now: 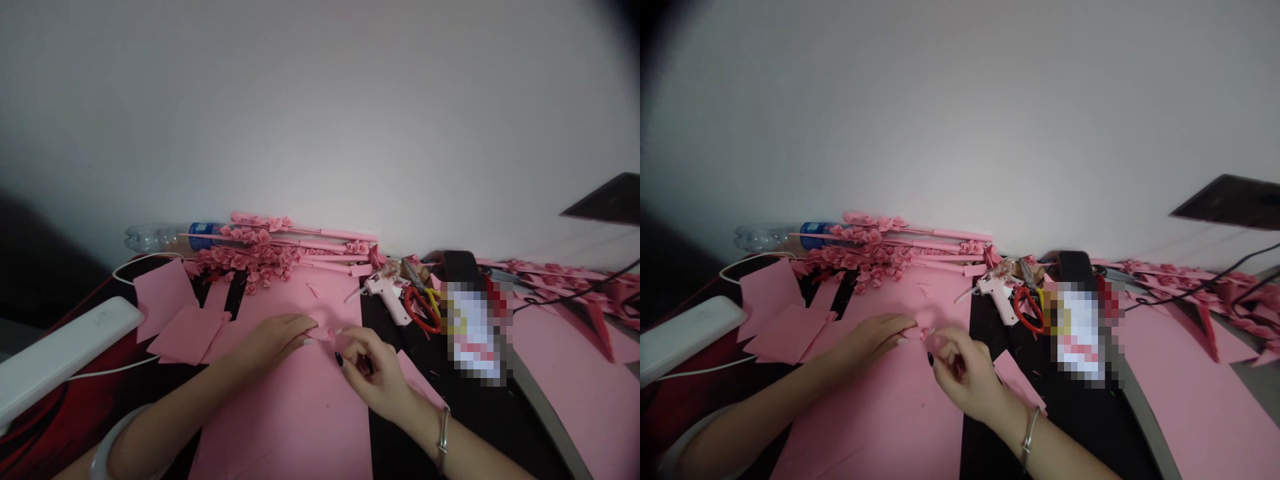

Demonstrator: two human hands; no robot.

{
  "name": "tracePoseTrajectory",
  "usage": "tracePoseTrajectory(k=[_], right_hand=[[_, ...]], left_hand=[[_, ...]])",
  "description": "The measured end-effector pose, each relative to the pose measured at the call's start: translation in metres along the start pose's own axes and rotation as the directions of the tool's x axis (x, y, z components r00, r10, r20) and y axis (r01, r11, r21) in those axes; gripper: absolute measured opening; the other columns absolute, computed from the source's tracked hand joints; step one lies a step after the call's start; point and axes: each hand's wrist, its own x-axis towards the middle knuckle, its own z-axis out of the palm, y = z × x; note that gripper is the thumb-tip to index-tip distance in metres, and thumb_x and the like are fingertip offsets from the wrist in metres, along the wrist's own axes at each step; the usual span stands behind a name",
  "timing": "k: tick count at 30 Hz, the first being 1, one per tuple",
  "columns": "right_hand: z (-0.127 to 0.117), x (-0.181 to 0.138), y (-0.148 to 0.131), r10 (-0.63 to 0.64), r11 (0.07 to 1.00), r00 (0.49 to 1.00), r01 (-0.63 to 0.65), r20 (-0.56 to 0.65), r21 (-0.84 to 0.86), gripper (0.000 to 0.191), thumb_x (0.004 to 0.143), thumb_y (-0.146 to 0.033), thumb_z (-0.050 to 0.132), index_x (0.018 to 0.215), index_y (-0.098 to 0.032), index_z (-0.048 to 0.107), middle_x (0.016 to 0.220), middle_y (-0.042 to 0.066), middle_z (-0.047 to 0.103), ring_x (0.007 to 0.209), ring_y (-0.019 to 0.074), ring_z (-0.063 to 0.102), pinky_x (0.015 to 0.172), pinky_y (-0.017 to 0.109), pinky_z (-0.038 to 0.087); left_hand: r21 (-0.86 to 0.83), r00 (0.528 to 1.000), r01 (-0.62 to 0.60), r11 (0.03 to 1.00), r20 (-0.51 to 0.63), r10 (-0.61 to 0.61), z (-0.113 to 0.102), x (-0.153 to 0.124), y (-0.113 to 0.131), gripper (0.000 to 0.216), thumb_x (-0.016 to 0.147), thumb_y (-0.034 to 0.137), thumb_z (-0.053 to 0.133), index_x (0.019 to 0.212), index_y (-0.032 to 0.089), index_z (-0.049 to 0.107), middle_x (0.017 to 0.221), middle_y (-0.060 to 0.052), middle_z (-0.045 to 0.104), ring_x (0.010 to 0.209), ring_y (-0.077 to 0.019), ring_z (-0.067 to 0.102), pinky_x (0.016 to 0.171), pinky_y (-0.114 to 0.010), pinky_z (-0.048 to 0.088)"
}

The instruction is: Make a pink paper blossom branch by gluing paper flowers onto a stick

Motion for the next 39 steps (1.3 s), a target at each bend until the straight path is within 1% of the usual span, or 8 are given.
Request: tracePoseTrajectory(k=[5,10,17,22,25,32,36,39], right_hand=[[-0.001,-0.003,0.000,-0.019,0.998,0.998,0.022,0.060,-0.052,0.038,0.085,-0.013,0.052,0.121,-0.022,0.054,0.059,-0.007,0.046,0.047,0.0106,0.043,0.047,0.023,0.036],[0.001,-0.004,0.002,0.006,0.998,0.999,-0.004,0.033,-0.064,0.043,0.085,-0.015,0.052,0.127,-0.021,0.057,0.056,-0.008,0.043,0.046,0.0102,0.040,0.046,0.023,0.035],[0.005,-0.005,0.002,0.025,0.999,0.996,-0.021,0.091,-0.044,0.053,0.083,-0.014,0.056,0.135,-0.022,0.049,0.057,-0.009,0.045,0.045,0.0092,0.039,0.046,0.022,0.033],[0.005,-0.005,0.002,0.132,0.991,0.987,-0.132,0.090,-0.006,0.037,0.081,-0.013,0.055,0.117,-0.023,0.051,0.056,-0.010,0.040,0.046,0.0097,0.037,0.046,0.023,0.029],[0.005,-0.005,0.002,0.142,0.989,0.986,-0.145,0.085,0.037,0.027,0.082,-0.012,0.053,0.106,-0.024,0.050,0.056,-0.011,0.038,0.047,0.0098,0.036,0.048,0.023,0.029],[0.004,-0.003,0.003,0.148,0.984,0.989,-0.147,-0.008,0.098,0.023,0.088,-0.017,0.052,0.111,-0.023,0.049,0.057,-0.011,0.037,0.047,0.0098,0.035,0.048,0.022,0.028],[0.004,0.002,0.005,0.176,0.981,0.984,-0.174,-0.018,0.083,0.016,0.090,-0.018,0.052,0.106,-0.020,0.054,0.055,-0.009,0.047,0.047,0.0098,0.041,0.048,0.022,0.031],[0.004,0.005,0.009,0.178,0.982,0.983,-0.180,0.043,0.051,0.009,0.089,-0.019,0.052,0.093,-0.018,0.060,0.056,-0.005,0.056,0.047,0.0098,0.046,0.048,0.022,0.035]], left_hand=[[0.043,1.000,0.006,0.999,-0.026,-0.005,0.001,0.000,0.002,0.034,0.103,0.037,0.031,0.102,0.018,0.059,0.094,-0.007,0.069,0.083,-0.0196,0.064,0.074,-0.030,0.051],[0.080,0.997,0.029,0.996,-0.076,-0.023,-0.001,0.002,0.005,0.036,0.103,0.040,0.033,0.093,0.020,0.060,0.089,-0.004,0.069,0.080,-0.0177,0.063,0.071,-0.028,0.050],[0.109,0.992,-0.012,0.994,-0.124,0.025,0.000,0.001,0.005,0.040,0.104,0.042,0.029,0.094,0.019,0.060,0.091,-0.006,0.069,0.082,-0.0185,0.065,0.072,-0.030,0.052],[0.142,0.996,-0.013,0.990,-0.083,0.025,-0.001,0.001,0.005,0.038,0.104,0.041,0.032,0.093,0.019,0.061,0.086,-0.005,0.068,0.077,-0.0187,0.064,0.068,-0.029,0.051],[0.158,0.995,0.012,0.987,-0.103,0.005,-0.002,0.001,0.004,0.040,0.103,0.043,0.031,0.093,0.018,0.061,0.088,-0.006,0.069,0.079,-0.0192,0.064,0.070,-0.030,0.051],[0.159,0.999,-0.006,0.987,-0.041,0.012,-0.003,0.002,0.004,0.037,0.103,0.038,0.033,0.094,0.017,0.063,0.087,-0.006,0.069,0.078,-0.0197,0.064,0.068,-0.029,0.049],[0.140,0.999,-0.036,0.989,0.031,0.032,-0.003,0.002,0.006,0.028,0.102,0.034,0.040,0.108,0.019,0.063,0.095,-0.006,0.071,0.084,-0.0204,0.065,0.071,-0.029,0.049],[0.148,0.996,-0.056,0.987,0.081,0.044,-0.003,0.002,0.007,0.025,0.101,0.036,0.045,0.105,0.019,0.064,0.092,-0.005,0.071,0.082,-0.0200,0.065,0.070,-0.027,0.047]])
